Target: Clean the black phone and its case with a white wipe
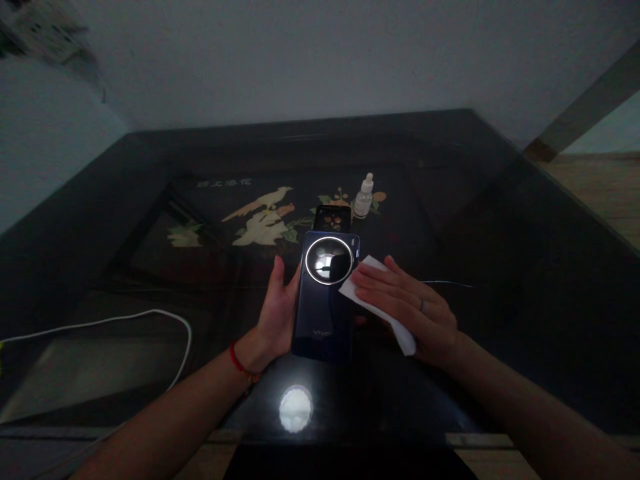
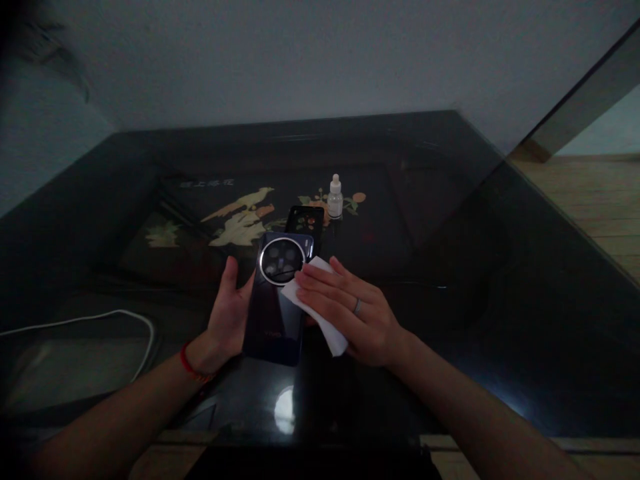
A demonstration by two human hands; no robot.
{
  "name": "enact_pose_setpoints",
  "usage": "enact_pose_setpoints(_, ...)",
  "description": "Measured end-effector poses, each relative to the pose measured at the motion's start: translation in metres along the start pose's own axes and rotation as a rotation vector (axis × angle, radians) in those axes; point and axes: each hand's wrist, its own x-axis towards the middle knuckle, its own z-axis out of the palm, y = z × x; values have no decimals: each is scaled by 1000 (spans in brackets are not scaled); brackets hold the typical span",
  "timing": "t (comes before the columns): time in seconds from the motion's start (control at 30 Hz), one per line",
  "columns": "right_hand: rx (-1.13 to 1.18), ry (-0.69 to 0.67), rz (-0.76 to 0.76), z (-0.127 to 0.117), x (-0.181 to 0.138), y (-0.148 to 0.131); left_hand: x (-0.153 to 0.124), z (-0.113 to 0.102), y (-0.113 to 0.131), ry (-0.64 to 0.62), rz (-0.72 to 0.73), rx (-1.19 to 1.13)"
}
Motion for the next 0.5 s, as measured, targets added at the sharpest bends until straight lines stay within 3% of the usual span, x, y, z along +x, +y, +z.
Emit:
enact_pose_setpoints(0.37, -74, -152, -117, 17, 5, -4, 1, -2, -3, 54, -38, -25)
enact_pose_setpoints(0.5, -148, -216, -80, 30, 10, -14, 0, -1, -12, 25, -112, -52)
